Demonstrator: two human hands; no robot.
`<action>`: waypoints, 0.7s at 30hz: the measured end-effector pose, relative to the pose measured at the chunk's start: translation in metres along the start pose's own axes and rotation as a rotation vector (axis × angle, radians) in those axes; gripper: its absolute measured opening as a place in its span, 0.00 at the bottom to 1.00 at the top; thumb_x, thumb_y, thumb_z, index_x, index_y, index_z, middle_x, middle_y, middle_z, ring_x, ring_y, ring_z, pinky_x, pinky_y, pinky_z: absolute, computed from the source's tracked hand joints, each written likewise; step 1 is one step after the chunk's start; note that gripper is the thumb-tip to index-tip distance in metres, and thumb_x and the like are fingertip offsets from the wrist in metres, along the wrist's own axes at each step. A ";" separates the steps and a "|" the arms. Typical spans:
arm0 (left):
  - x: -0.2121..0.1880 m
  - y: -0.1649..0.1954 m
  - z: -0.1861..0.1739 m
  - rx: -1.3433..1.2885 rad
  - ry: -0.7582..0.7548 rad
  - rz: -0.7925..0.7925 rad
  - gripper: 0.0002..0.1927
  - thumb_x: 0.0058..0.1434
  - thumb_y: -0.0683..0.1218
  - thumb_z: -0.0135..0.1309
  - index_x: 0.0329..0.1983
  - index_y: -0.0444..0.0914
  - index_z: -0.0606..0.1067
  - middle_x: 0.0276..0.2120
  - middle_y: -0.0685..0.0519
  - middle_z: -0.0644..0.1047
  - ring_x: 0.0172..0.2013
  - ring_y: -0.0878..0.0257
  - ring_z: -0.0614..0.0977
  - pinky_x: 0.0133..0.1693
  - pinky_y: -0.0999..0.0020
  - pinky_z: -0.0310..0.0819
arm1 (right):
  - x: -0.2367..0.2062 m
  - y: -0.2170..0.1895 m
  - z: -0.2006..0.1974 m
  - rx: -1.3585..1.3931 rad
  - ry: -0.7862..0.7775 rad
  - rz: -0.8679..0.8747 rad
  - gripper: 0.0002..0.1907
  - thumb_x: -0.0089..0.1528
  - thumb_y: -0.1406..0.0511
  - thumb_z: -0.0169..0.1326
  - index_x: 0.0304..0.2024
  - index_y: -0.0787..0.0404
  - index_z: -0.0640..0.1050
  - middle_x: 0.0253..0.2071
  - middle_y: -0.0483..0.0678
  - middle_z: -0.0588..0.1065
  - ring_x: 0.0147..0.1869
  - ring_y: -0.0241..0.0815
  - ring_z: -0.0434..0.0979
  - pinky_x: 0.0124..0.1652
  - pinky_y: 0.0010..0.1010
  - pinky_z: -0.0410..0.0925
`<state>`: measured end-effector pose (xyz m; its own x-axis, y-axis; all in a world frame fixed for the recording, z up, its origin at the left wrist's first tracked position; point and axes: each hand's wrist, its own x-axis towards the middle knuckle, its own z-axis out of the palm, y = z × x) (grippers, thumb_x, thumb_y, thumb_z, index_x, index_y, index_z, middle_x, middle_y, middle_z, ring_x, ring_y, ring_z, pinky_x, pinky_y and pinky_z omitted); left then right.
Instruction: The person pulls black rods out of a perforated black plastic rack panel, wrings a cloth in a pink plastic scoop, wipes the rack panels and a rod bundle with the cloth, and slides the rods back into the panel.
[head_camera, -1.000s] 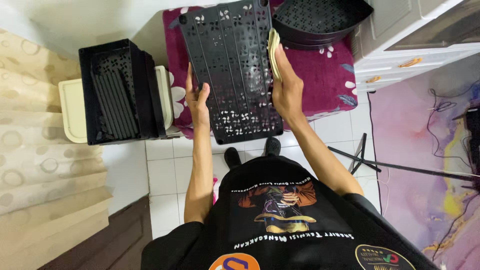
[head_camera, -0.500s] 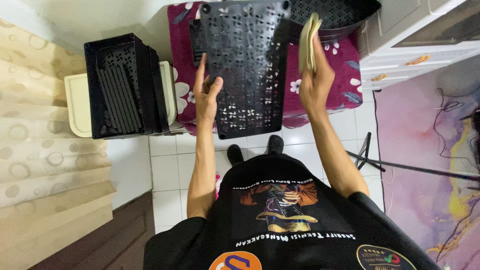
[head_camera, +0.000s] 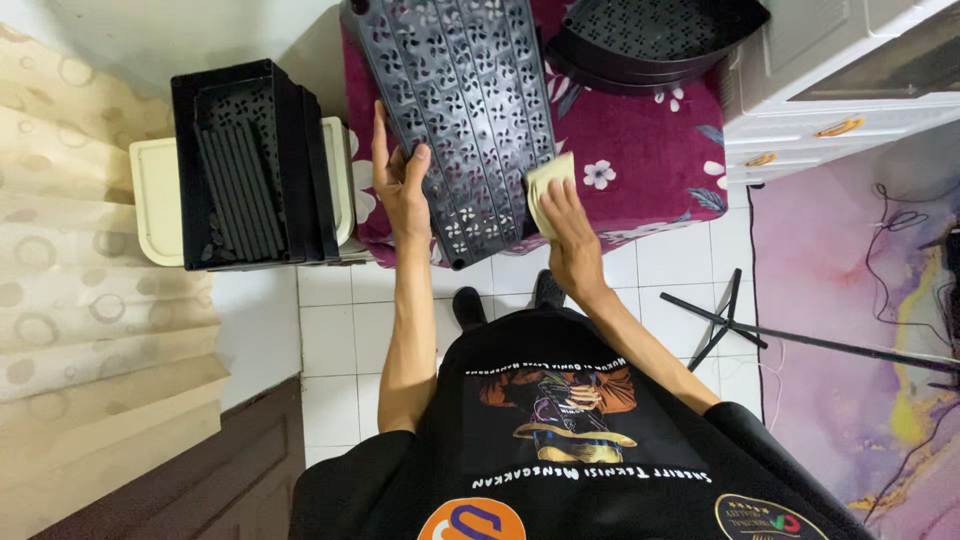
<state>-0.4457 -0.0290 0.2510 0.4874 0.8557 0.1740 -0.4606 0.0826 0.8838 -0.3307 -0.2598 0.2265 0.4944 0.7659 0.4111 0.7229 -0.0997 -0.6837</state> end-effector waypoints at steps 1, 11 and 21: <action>0.001 0.000 0.000 0.025 0.014 -0.002 0.38 0.70 0.40 0.57 0.80 0.42 0.55 0.49 0.54 0.79 0.42 0.71 0.75 0.50 0.75 0.68 | -0.002 0.001 -0.003 0.041 0.010 0.029 0.32 0.57 0.83 0.42 0.66 0.68 0.70 0.71 0.64 0.64 0.78 0.62 0.57 0.74 0.47 0.55; -0.012 -0.025 0.041 0.237 -0.015 -0.019 0.28 0.80 0.53 0.42 0.79 0.40 0.61 0.64 0.52 0.68 0.56 0.66 0.70 0.57 0.70 0.65 | 0.127 0.010 -0.023 0.166 0.370 -0.042 0.33 0.69 0.82 0.44 0.75 0.60 0.62 0.77 0.59 0.62 0.81 0.53 0.62 0.78 0.40 0.61; -0.007 -0.035 0.056 0.272 -0.009 0.078 0.22 0.80 0.45 0.41 0.75 0.37 0.65 0.73 0.52 0.68 0.62 0.67 0.75 0.61 0.73 0.68 | 0.092 -0.045 0.015 -0.038 -0.011 -0.175 0.37 0.61 0.80 0.47 0.74 0.67 0.61 0.78 0.60 0.56 0.84 0.58 0.49 0.79 0.54 0.43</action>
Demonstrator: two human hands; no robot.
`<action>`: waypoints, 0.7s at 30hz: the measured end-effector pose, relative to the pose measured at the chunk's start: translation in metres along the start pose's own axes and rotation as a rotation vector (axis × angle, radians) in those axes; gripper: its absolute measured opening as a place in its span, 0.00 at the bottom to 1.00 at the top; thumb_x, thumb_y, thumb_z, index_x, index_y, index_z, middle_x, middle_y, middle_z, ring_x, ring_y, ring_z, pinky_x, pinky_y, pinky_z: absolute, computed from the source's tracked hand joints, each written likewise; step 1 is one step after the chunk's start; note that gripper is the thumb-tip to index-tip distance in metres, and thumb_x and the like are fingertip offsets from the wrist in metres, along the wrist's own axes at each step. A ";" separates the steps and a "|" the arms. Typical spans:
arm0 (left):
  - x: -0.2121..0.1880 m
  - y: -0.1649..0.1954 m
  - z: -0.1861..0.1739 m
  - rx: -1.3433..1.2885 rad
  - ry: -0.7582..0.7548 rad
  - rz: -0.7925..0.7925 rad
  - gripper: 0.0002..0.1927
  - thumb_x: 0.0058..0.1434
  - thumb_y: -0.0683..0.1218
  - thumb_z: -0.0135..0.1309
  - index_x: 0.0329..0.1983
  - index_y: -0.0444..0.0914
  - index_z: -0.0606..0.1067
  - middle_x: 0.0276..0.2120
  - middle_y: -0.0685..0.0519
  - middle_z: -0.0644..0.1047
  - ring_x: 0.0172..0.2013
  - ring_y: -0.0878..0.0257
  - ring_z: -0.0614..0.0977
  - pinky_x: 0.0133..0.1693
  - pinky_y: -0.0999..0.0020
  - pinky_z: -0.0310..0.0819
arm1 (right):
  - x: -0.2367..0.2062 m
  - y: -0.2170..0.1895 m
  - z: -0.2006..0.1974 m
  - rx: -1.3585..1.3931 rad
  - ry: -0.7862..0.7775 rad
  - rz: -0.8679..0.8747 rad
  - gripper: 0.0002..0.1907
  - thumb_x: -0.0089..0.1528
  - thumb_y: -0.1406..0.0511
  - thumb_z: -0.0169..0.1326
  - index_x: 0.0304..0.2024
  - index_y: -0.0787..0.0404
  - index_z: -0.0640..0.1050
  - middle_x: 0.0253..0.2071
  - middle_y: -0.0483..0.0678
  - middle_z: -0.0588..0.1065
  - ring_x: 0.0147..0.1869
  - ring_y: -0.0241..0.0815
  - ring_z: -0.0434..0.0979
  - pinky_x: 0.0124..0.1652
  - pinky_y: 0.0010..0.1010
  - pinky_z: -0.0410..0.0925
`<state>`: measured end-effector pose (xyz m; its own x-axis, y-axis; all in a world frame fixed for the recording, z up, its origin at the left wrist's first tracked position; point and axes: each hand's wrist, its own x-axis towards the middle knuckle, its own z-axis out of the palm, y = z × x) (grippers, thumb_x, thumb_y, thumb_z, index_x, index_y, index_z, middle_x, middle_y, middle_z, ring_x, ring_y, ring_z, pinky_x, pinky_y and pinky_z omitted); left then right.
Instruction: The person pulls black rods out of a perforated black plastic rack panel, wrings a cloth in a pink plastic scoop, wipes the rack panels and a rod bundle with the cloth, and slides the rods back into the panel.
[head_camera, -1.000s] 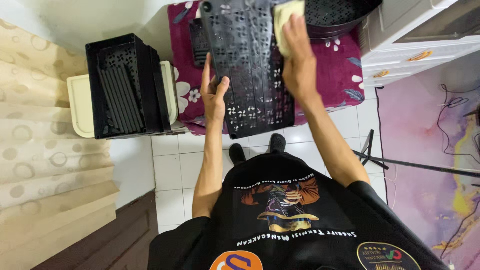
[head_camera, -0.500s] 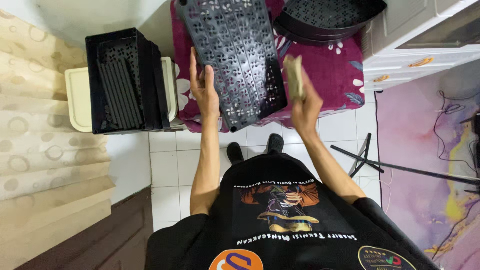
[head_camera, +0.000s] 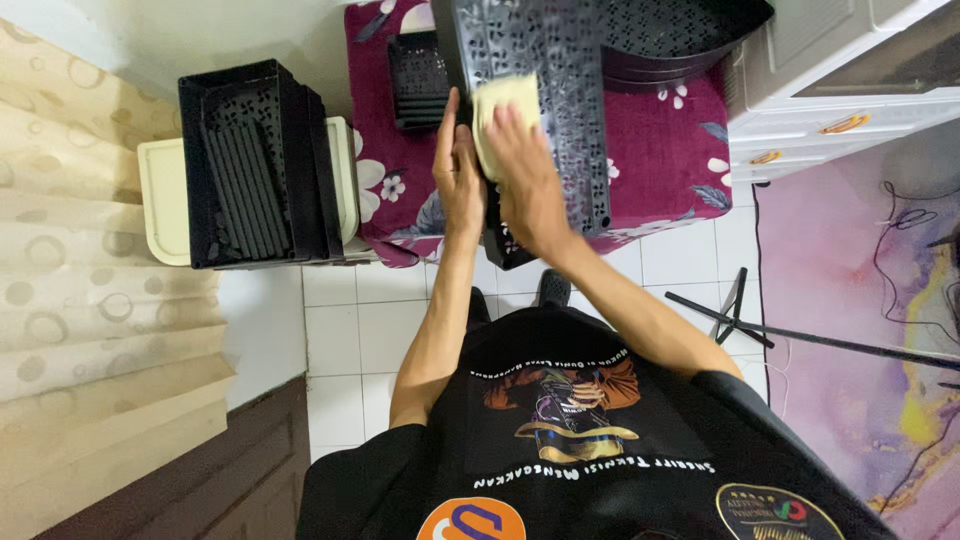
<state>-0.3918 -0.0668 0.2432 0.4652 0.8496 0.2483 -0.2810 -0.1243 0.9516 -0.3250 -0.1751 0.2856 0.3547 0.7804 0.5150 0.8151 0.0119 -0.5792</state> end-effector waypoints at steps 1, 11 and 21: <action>0.004 -0.005 -0.002 -0.021 0.012 0.045 0.21 0.80 0.44 0.42 0.75 0.37 0.65 0.73 0.52 0.68 0.64 0.67 0.74 0.63 0.73 0.66 | -0.013 -0.004 0.002 0.020 -0.025 -0.016 0.38 0.59 0.80 0.47 0.73 0.67 0.62 0.77 0.60 0.57 0.84 0.58 0.50 0.78 0.54 0.44; 0.020 -0.015 -0.017 -0.329 0.052 -0.135 0.27 0.75 0.42 0.51 0.76 0.39 0.63 0.52 0.52 0.75 0.36 0.73 0.71 0.41 0.76 0.67 | -0.111 0.013 -0.007 0.292 -0.176 0.085 0.29 0.59 0.79 0.45 0.64 0.65 0.72 0.69 0.61 0.70 0.75 0.59 0.68 0.70 0.51 0.63; 0.009 -0.006 -0.022 -0.161 -0.121 -0.224 0.36 0.69 0.42 0.59 0.78 0.42 0.59 0.45 0.54 0.80 0.41 0.72 0.76 0.43 0.77 0.68 | -0.016 0.080 -0.041 0.210 0.401 0.440 0.29 0.66 0.78 0.44 0.70 0.61 0.67 0.65 0.57 0.75 0.63 0.48 0.82 0.61 0.37 0.77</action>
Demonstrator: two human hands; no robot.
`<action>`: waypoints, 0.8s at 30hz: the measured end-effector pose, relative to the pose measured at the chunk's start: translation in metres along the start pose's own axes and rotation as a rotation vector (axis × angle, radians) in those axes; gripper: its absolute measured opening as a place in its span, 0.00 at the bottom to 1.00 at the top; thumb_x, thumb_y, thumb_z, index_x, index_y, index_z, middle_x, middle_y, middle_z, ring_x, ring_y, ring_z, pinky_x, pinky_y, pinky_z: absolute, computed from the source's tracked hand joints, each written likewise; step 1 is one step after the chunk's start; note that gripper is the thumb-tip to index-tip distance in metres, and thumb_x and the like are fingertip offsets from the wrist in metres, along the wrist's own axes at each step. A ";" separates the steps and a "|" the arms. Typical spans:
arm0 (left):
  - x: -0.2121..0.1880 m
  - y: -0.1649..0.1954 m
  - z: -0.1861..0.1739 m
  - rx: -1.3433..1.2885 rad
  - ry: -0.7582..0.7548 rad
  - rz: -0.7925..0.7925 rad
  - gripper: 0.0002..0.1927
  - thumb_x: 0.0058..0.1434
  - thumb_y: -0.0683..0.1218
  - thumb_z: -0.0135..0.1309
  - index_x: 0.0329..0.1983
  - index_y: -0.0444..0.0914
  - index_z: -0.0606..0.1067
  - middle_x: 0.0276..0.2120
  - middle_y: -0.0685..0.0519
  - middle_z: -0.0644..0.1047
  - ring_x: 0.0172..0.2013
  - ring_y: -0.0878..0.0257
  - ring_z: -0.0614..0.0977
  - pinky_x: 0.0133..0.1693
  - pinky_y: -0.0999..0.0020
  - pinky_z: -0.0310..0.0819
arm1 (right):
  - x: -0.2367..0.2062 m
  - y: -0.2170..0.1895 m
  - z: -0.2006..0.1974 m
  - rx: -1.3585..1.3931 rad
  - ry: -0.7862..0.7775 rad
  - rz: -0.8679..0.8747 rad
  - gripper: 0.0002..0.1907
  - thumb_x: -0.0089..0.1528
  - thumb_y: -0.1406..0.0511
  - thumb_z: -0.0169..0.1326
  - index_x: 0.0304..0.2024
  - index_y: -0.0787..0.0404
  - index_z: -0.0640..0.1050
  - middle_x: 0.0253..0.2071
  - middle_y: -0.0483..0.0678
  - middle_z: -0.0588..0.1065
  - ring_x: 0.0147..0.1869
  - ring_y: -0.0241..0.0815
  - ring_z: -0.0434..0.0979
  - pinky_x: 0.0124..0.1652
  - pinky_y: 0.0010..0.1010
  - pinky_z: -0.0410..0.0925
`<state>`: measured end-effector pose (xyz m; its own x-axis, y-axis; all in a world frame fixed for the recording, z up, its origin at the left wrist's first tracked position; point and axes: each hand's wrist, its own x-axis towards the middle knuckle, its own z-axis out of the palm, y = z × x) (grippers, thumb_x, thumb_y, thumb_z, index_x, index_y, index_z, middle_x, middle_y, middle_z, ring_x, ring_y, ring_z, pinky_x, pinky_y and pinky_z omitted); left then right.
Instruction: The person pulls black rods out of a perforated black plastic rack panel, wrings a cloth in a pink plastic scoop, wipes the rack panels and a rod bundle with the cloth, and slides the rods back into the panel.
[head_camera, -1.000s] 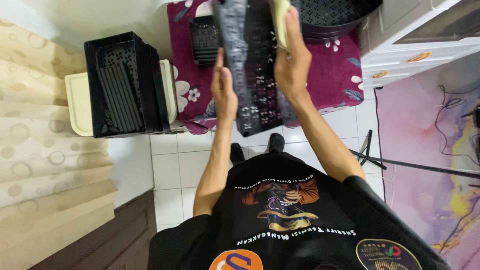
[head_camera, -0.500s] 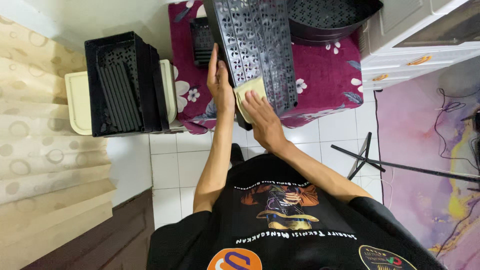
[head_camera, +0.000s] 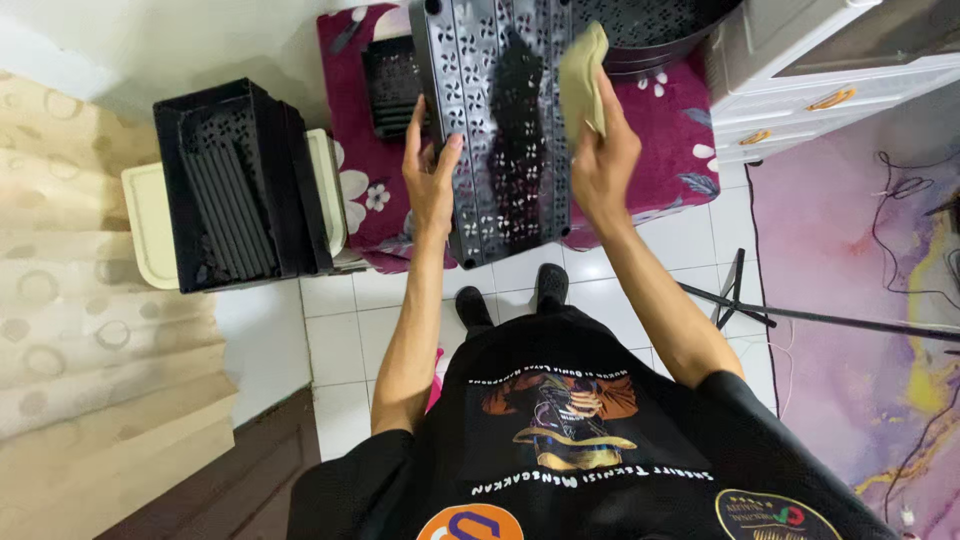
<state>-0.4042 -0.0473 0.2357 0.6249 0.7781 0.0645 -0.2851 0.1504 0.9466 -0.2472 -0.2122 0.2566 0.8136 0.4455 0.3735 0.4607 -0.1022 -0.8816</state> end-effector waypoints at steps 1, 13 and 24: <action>-0.003 -0.003 0.002 -0.014 -0.008 -0.016 0.36 0.69 0.41 0.59 0.78 0.41 0.59 0.45 0.54 0.80 0.41 0.72 0.76 0.44 0.77 0.69 | 0.014 -0.002 0.008 -0.036 -0.007 -0.108 0.30 0.67 0.79 0.45 0.72 0.60 0.66 0.68 0.59 0.71 0.68 0.51 0.76 0.66 0.40 0.72; -0.004 -0.029 -0.003 -0.080 0.086 0.028 0.34 0.68 0.40 0.56 0.77 0.36 0.62 0.58 0.51 0.77 0.51 0.67 0.78 0.57 0.72 0.70 | -0.068 -0.018 0.040 -0.255 -0.387 -0.364 0.38 0.56 0.83 0.45 0.71 0.68 0.65 0.75 0.61 0.61 0.81 0.58 0.54 0.77 0.53 0.48; 0.023 -0.053 -0.023 -0.035 0.107 0.023 0.35 0.69 0.41 0.58 0.78 0.36 0.60 0.61 0.51 0.76 0.54 0.67 0.76 0.60 0.71 0.68 | -0.130 0.026 0.002 0.139 -0.502 0.004 0.28 0.62 0.83 0.41 0.64 0.70 0.71 0.67 0.63 0.71 0.74 0.56 0.68 0.71 0.48 0.61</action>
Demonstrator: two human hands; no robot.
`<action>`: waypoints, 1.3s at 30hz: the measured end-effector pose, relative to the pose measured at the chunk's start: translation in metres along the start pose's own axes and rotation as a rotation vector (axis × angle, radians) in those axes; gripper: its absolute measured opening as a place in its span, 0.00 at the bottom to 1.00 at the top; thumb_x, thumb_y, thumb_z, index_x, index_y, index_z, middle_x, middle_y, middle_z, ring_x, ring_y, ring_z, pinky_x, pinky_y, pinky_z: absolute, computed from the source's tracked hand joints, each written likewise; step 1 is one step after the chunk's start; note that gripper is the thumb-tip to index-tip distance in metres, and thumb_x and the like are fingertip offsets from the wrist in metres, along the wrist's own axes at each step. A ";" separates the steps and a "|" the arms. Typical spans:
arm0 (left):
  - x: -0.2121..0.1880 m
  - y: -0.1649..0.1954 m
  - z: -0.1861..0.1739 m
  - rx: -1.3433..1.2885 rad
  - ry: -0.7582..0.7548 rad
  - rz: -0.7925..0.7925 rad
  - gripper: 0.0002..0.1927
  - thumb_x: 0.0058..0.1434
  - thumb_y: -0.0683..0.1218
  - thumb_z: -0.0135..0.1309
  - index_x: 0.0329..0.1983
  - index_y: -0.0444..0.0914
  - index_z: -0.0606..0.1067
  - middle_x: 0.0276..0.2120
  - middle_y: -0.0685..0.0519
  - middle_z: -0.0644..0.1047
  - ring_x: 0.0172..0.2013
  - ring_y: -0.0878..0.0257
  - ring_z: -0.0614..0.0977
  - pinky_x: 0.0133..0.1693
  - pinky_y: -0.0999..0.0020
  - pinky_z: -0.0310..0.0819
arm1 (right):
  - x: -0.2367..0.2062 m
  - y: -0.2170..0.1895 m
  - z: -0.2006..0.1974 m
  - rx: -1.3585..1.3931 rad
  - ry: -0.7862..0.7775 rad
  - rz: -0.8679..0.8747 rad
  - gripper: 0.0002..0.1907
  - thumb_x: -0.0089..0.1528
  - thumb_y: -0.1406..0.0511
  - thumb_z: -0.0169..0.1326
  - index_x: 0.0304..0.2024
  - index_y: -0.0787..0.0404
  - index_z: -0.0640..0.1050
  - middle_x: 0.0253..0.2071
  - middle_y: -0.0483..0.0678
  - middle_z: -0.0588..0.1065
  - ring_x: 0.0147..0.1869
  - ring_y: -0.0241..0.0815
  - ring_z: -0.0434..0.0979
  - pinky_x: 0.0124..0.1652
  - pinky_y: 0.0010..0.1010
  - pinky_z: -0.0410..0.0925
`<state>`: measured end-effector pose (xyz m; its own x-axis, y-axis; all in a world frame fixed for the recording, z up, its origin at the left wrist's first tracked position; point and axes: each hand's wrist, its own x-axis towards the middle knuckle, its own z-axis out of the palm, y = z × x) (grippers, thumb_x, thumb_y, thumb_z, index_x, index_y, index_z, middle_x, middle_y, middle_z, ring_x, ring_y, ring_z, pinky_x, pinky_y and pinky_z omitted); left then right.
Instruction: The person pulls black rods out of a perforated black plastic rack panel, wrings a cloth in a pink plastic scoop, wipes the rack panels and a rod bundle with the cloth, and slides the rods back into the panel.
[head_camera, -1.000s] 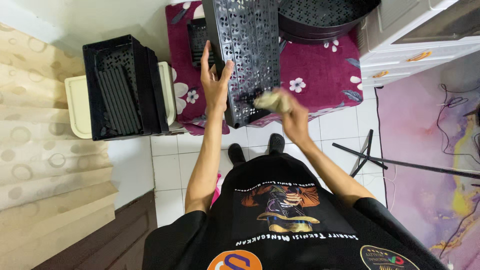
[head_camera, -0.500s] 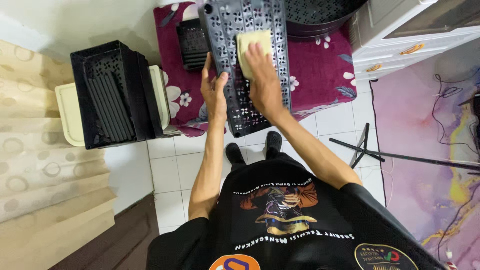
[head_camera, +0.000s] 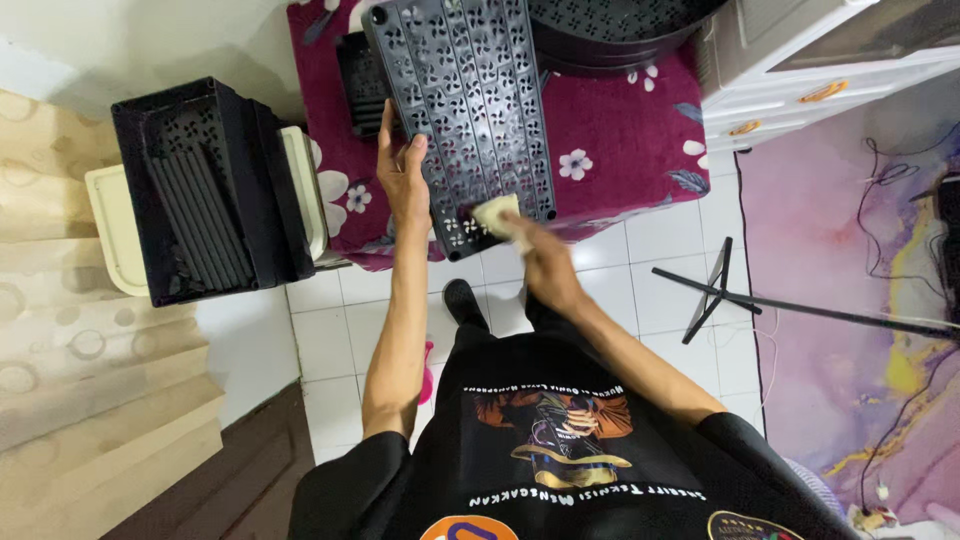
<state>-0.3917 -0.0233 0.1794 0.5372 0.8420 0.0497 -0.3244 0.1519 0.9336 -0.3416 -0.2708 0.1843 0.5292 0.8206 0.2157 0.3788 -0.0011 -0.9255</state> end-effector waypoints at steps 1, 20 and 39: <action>-0.001 0.001 0.001 0.003 -0.015 0.011 0.35 0.69 0.41 0.58 0.78 0.36 0.60 0.62 0.52 0.75 0.54 0.67 0.77 0.59 0.71 0.69 | 0.002 0.007 -0.006 0.028 0.121 0.184 0.23 0.65 0.79 0.42 0.63 0.69 0.74 0.58 0.64 0.72 0.61 0.52 0.68 0.60 0.46 0.62; -0.017 0.001 0.032 1.051 -0.510 0.439 0.24 0.54 0.48 0.72 0.49 0.35 0.76 0.38 0.46 0.81 0.38 0.52 0.83 0.39 0.63 0.79 | 0.106 0.237 -0.104 0.412 0.346 0.632 0.15 0.62 0.74 0.50 0.51 0.65 0.78 0.41 0.48 0.81 0.40 0.36 0.81 0.40 0.27 0.76; -0.049 -0.055 -0.050 1.267 -0.705 0.517 0.20 0.53 0.36 0.60 0.49 0.41 0.82 0.32 0.57 0.78 0.34 0.61 0.76 0.34 0.66 0.71 | 0.091 0.137 -0.054 0.165 0.035 0.576 0.23 0.67 0.66 0.49 0.62 0.72 0.73 0.48 0.53 0.79 0.49 0.37 0.77 0.51 0.28 0.71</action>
<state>-0.4392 -0.0473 0.1074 0.9439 0.1985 0.2641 0.0716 -0.9033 0.4230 -0.2007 -0.2272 0.0942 0.6401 0.6952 -0.3271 -0.0974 -0.3489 -0.9321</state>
